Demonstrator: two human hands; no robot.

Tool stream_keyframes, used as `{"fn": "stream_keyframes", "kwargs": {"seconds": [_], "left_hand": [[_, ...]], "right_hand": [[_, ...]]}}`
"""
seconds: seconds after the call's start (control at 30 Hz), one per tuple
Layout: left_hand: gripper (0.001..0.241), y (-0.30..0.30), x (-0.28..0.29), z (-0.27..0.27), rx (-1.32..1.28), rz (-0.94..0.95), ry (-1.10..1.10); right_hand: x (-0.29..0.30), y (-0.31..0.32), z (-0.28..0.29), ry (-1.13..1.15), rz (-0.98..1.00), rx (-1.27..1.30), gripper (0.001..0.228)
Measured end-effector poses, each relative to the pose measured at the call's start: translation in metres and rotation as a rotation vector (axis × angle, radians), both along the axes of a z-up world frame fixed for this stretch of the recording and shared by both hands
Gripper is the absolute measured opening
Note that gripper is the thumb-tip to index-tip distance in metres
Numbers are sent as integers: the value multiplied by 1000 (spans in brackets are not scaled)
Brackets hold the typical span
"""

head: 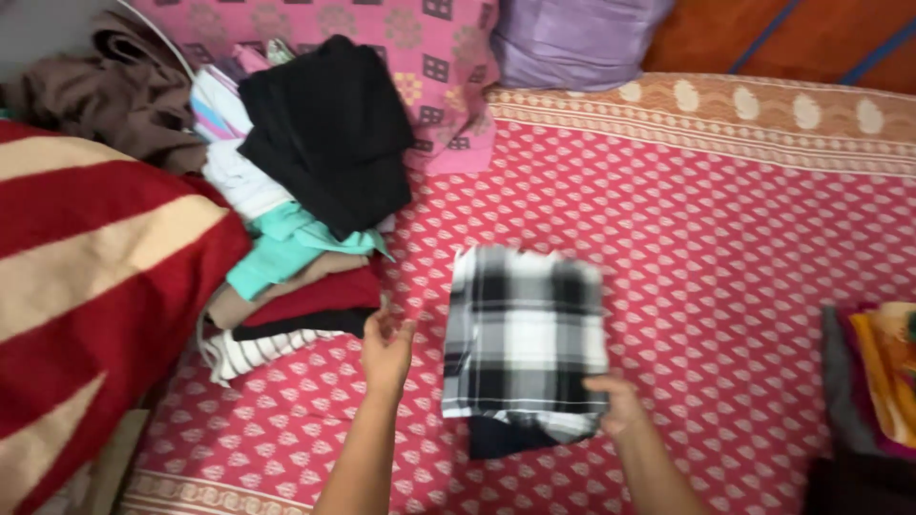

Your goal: Folding various items of clothing and stacking them neatly on a bed.

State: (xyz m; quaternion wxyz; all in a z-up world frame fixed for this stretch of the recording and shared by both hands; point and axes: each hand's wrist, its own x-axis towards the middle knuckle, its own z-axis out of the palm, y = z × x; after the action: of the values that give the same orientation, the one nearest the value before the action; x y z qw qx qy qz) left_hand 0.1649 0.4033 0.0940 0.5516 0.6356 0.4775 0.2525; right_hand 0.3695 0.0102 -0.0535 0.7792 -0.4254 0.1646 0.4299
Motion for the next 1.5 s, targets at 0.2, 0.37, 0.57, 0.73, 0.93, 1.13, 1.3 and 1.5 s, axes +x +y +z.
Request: {"fn": "stream_keyframes", "kwargs": {"seconds": [0.2, 0.37, 0.57, 0.73, 0.93, 1.13, 1.3, 1.5], "left_hand": [[75, 105, -3, 79, 758, 51, 358], [106, 183, 14, 99, 632, -124, 769], [119, 203, 18, 78, 510, -155, 822], [119, 214, 20, 87, 382, -238, 832], [118, 216, 21, 96, 267, -307, 840], [121, 221, 22, 97, 180, -389, 903], [122, 223, 19, 84, 232, -403, 934], [110, 219, 16, 120, 221, -379, 866]], "right_hand": [[-18, 197, 122, -1118, 111, -1278, 49], [3, 409, 181, -1554, 95, -805, 55], [-11, 600, 234, -1705, 398, -740, 93], [-22, 662, 266, -1524, 677, -987, 123], [-22, 669, 319, -1333, 997, -1169, 131], [29, 644, 244, -1545, 766, -1087, 96], [57, 567, 293, -1286, 555, -845, 66], [72, 375, 294, -795, 256, 6, 55]]}}
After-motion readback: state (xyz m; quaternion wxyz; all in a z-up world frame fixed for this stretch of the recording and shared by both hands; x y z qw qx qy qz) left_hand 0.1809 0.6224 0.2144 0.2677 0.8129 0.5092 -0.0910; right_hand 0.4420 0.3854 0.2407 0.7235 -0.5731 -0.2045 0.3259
